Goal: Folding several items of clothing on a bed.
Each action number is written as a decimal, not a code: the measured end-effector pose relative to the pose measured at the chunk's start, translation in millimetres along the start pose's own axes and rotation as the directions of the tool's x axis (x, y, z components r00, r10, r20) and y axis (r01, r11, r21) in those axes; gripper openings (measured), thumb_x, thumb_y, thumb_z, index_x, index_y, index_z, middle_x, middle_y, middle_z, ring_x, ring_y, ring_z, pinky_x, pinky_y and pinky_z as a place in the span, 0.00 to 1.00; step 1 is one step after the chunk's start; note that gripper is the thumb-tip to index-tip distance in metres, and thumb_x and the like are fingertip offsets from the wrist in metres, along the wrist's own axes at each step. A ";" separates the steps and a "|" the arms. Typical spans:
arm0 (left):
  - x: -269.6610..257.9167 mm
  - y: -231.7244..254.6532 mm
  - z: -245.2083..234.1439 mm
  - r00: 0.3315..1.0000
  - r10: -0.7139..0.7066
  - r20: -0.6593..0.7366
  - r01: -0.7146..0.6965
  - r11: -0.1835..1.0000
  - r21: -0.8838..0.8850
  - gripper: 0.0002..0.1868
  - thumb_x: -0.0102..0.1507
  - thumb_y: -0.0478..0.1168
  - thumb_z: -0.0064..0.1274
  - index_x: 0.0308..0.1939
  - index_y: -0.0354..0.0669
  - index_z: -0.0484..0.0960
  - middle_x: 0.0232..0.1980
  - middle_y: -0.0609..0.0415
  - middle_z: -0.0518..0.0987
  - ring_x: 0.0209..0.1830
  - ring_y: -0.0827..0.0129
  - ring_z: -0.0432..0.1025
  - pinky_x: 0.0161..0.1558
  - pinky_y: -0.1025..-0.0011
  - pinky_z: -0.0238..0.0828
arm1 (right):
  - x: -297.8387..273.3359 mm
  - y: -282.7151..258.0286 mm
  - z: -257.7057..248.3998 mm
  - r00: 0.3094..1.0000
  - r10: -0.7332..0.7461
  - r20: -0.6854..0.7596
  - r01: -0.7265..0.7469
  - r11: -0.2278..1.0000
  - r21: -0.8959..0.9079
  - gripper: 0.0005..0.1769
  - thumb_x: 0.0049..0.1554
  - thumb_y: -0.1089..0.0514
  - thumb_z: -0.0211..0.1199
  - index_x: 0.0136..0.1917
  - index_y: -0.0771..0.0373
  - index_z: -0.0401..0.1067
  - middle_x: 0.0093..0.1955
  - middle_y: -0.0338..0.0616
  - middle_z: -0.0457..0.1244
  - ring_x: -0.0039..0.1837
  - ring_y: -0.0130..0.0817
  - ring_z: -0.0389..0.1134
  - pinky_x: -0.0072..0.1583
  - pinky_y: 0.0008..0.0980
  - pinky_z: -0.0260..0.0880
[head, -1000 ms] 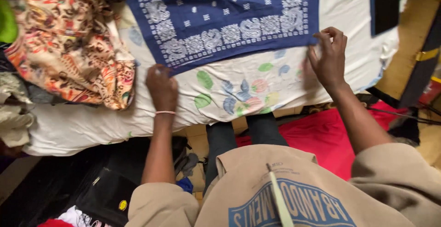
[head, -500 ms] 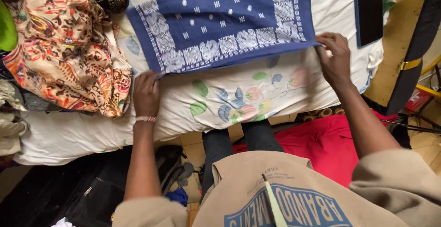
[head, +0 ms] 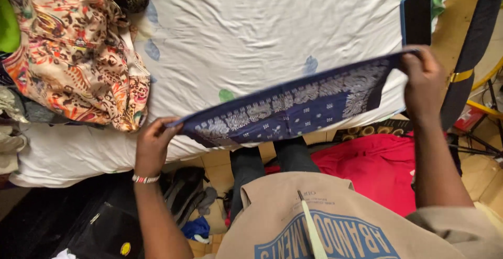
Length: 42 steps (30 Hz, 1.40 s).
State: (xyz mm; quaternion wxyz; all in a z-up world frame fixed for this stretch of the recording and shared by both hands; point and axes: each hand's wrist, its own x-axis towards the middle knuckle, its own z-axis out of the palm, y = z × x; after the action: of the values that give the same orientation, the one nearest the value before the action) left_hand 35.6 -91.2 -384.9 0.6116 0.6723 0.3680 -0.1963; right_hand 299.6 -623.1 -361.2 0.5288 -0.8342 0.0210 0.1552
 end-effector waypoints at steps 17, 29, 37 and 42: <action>209.9 -119.5 27.4 0.962 0.196 -0.190 -0.253 0.902 -0.351 0.12 0.65 0.39 0.64 0.47 0.34 0.82 0.40 0.61 0.80 0.35 0.79 0.68 0.38 0.79 0.66 | 14.7 31.3 197.3 0.872 -0.434 0.227 0.489 0.776 -0.397 0.16 0.62 0.75 0.56 0.62 0.70 0.65 0.60 0.58 0.63 0.57 0.48 0.67 0.57 0.41 0.69; 212.0 -83.1 27.4 0.936 0.219 -0.275 -0.174 0.968 0.180 0.15 0.61 0.45 0.66 0.40 0.35 0.84 0.31 0.56 0.81 0.31 0.75 0.71 0.38 0.74 0.71 | -160.0 32.9 413.9 0.727 -0.285 0.625 0.620 0.664 -0.418 0.13 0.50 0.62 0.62 0.51 0.63 0.71 0.49 0.50 0.62 0.54 0.48 0.63 0.54 0.46 0.64; 196.2 -55.7 12.6 0.985 0.127 -0.113 -0.145 0.975 -0.167 0.12 0.64 0.45 0.60 0.41 0.38 0.83 0.34 0.61 0.82 0.31 0.78 0.75 0.31 0.78 0.75 | -171.9 20.2 380.3 0.779 -0.269 0.566 0.486 0.829 -0.276 0.07 0.58 0.59 0.64 0.48 0.64 0.70 0.44 0.49 0.63 0.51 0.46 0.64 0.53 0.45 0.66; 168.1 -1.0 29.2 0.960 0.262 -0.096 -0.270 0.959 -0.086 0.13 0.67 0.45 0.61 0.39 0.37 0.80 0.30 0.58 0.79 0.26 0.78 0.72 0.28 0.78 0.71 | -184.6 -4.1 331.4 0.916 -0.060 0.396 0.058 0.998 0.017 0.07 0.59 0.60 0.62 0.48 0.65 0.70 0.42 0.43 0.64 0.44 0.34 0.66 0.48 0.35 0.68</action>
State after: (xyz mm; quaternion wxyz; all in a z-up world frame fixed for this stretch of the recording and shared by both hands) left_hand 149.9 -76.7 -510.7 0.6490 0.6923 0.3087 -0.0653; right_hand 46.4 -350.6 -435.8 0.5285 -0.7845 -0.1113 0.3047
